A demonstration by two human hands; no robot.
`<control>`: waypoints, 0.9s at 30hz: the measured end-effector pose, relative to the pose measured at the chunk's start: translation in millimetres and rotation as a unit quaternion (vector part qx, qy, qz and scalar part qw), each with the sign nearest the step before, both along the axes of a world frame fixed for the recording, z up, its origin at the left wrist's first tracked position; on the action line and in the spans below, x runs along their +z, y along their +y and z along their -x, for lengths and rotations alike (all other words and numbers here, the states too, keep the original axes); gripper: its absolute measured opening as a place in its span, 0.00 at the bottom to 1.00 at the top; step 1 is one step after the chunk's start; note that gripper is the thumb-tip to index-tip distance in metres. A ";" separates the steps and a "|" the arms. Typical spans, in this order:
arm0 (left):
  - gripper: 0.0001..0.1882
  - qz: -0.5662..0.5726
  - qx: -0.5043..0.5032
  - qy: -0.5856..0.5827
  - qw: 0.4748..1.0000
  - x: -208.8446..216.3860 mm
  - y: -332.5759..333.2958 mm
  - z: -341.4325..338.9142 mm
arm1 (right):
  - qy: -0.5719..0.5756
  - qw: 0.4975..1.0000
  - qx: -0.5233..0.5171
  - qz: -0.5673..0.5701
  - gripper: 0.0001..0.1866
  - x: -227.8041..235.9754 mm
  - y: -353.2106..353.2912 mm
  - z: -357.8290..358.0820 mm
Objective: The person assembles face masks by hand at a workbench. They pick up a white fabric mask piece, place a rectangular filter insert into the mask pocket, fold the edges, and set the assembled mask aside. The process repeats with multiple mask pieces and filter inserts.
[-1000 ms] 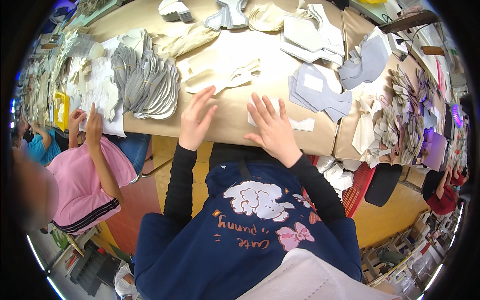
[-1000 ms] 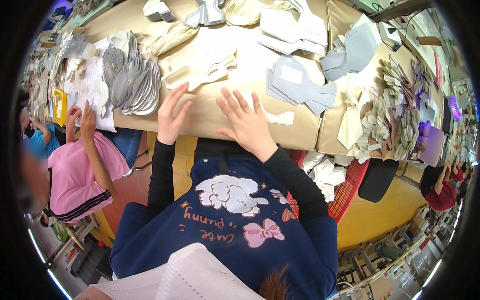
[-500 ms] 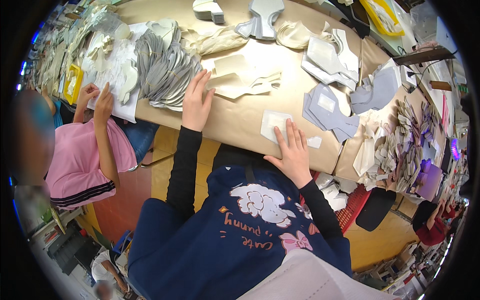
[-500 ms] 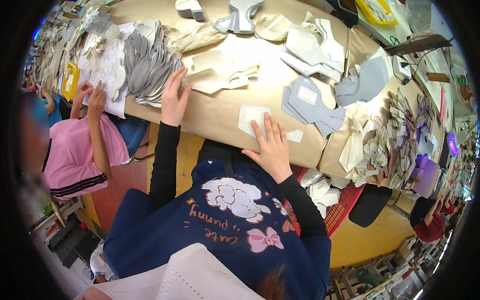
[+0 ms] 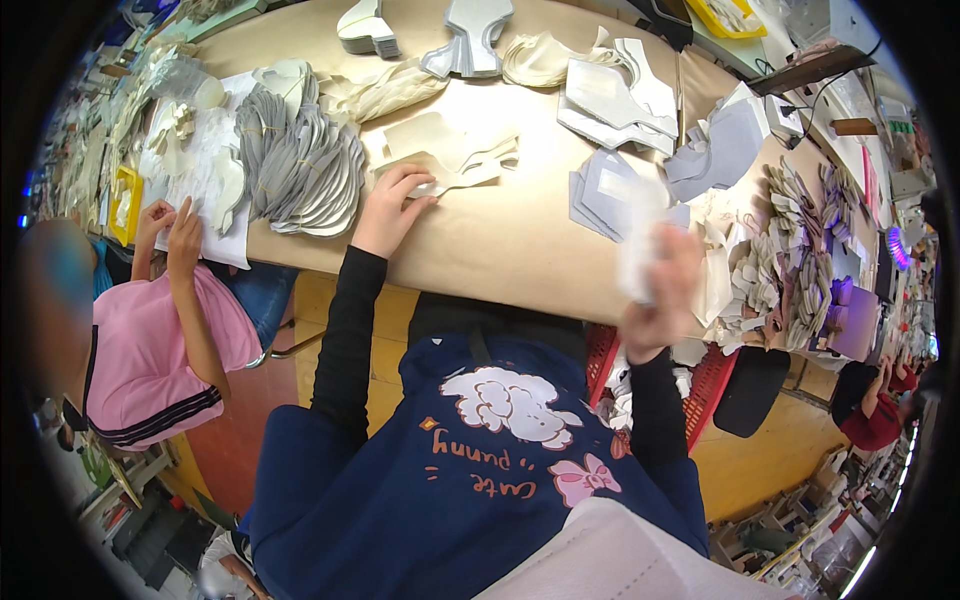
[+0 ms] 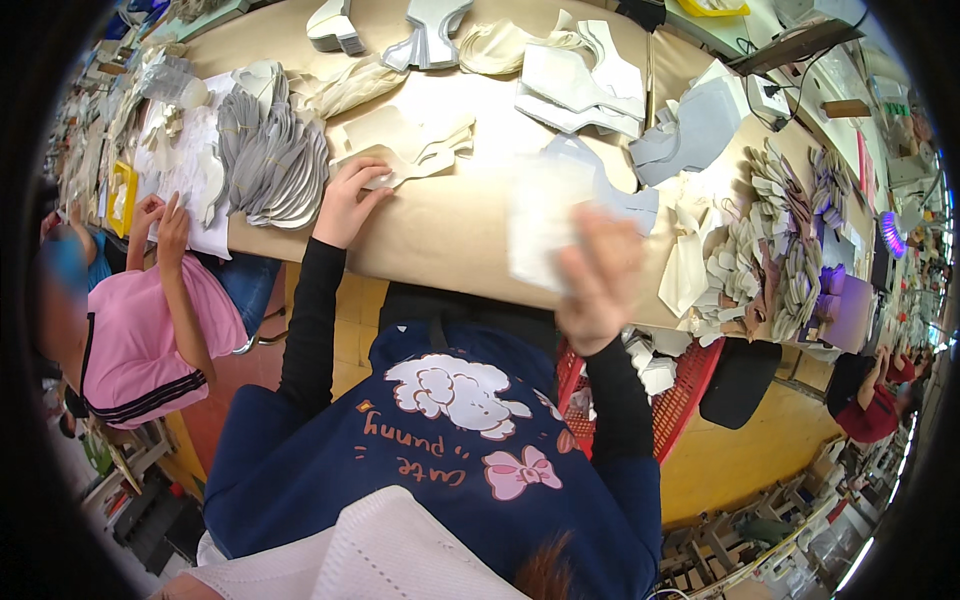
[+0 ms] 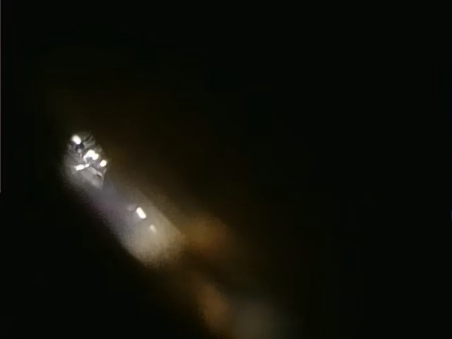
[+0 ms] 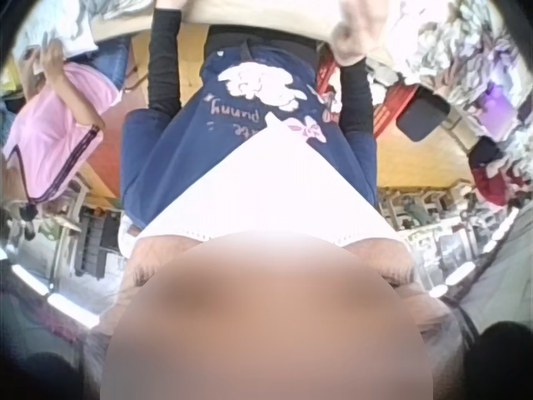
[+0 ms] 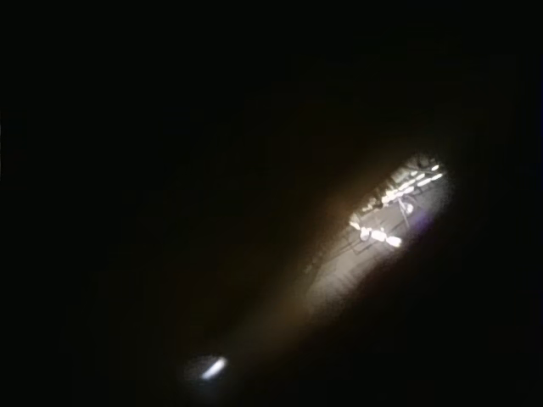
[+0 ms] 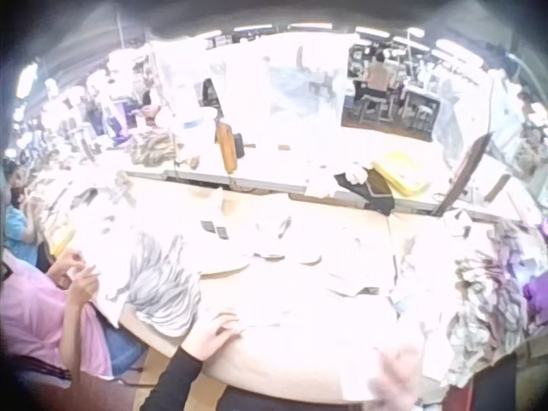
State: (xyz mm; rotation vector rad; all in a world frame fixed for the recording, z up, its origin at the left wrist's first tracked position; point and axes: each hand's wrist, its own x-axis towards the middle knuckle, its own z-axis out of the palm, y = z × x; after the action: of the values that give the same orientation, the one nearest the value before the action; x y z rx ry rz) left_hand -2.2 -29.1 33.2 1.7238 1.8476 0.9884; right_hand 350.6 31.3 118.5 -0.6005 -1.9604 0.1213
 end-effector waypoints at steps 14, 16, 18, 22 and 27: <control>0.06 0.000 0.022 -0.021 1.000 -0.4 8.6 -7.6 | -0.212 0.943 0.118 0.226 0.11 -89.1 14.9 117.0; 0.07 -0.006 0.021 0.020 1.000 1.1 13.2 -13.0 | -0.207 0.943 0.116 0.233 0.09 -95.5 6.1 125.6; 0.08 -0.018 0.014 0.062 0.998 3.9 17.5 -15.5 | -0.192 0.954 0.086 0.212 0.07 -97.8 3.8 129.0; 0.10 0.027 -0.012 0.019 0.999 7.4 25.6 -9.7 | -0.159 0.959 0.091 0.216 0.08 -102.3 4.1 127.2; 0.10 0.036 -0.037 -0.050 0.997 2.9 28.5 1.0 | -0.164 0.961 0.093 0.202 0.10 -105.2 1.5 125.5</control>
State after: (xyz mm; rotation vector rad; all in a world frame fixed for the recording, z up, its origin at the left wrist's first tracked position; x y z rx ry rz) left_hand -3.2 -0.7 36.0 1.6564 1.7228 0.9498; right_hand 225.1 32.8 13.3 -0.7324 -2.3334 0.5844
